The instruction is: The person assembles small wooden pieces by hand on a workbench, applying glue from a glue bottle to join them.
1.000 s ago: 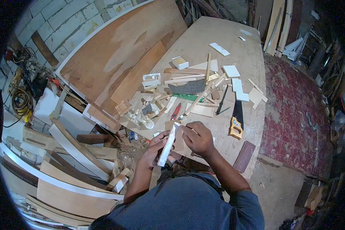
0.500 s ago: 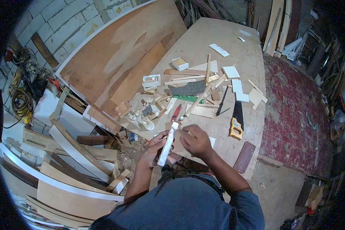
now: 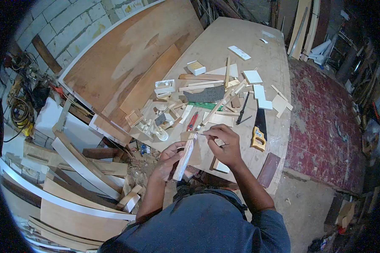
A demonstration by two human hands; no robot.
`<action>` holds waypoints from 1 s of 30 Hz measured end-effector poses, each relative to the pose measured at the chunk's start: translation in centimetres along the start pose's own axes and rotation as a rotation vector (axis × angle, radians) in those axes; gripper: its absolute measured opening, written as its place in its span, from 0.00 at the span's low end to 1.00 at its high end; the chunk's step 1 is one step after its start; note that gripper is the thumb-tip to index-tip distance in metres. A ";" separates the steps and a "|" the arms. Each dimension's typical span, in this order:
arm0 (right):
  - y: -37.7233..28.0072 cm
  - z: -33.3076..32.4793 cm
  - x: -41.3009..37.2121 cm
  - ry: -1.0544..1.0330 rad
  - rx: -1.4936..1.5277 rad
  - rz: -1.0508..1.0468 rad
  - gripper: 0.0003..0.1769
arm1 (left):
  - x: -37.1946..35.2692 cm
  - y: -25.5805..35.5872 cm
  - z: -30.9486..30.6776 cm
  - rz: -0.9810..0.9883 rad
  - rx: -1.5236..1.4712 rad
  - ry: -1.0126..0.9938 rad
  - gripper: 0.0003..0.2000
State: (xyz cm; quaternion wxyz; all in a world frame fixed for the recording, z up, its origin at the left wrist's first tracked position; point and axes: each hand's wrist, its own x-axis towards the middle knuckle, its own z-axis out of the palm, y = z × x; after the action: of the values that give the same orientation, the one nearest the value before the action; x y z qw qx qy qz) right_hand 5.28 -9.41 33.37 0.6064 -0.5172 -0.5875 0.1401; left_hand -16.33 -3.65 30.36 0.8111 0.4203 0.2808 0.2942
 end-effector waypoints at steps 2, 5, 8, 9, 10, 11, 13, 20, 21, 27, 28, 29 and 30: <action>0.5 0.0 -0.1 -0.037 0.007 0.016 0.15 | 0.0 0.1 -0.1 0.026 0.019 -0.004 0.16; 0.5 0.2 -0.4 -0.070 -0.015 0.023 0.15 | -0.3 0.5 0.6 0.049 0.076 0.035 0.16; 0.2 0.9 -0.9 -0.059 -0.119 -0.038 0.14 | -0.3 0.3 0.3 0.063 0.118 0.053 0.17; 0.1 1.0 -1.2 -0.051 -0.194 -0.091 0.14 | -0.3 0.3 0.2 0.062 0.118 0.054 0.17; 0.1 1.2 -1.5 -0.067 -0.201 -0.157 0.14 | -0.4 0.3 0.1 0.061 0.114 0.056 0.17; 0.0 1.3 -1.8 -0.068 -0.200 -0.157 0.14 | -0.4 0.3 -0.1 0.061 0.111 0.057 0.17; -0.5 1.7 -2.3 -0.106 -0.246 -0.231 0.15 | -0.4 0.3 -0.2 0.066 0.109 0.061 0.17; -1.7 1.8 -3.3 -0.178 -0.102 -0.163 0.15 | -0.7 0.1 -0.7 0.048 0.020 0.034 0.16; -1.7 1.6 -3.3 -0.174 -0.058 -0.091 0.14 | -0.7 0.0 -0.7 0.049 0.020 0.033 0.16; 0.1 1.8 -2.6 0.091 -0.141 -0.083 0.13 | -1.0 -0.6 -0.9 -0.033 -0.037 0.011 0.19; 0.4 2.0 -2.8 0.089 -0.161 -0.130 0.14 | -1.2 -0.5 -0.6 -0.034 -0.055 0.002 0.19; 0.4 2.1 -3.2 0.090 -0.160 -0.131 0.14 | -1.3 -0.4 -0.4 -0.033 -0.073 -0.006 0.20; 0.2 2.3 -3.7 0.038 -0.204 -0.213 0.15 | -1.4 -0.2 -0.3 -0.032 -0.072 -0.005 0.20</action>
State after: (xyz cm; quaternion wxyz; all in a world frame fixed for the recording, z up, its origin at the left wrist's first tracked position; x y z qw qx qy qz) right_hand 2.35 -11.14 30.60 0.5732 -0.5132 -0.6388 0.0047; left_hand -17.40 -4.64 30.35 0.8313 0.3869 0.2745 0.2898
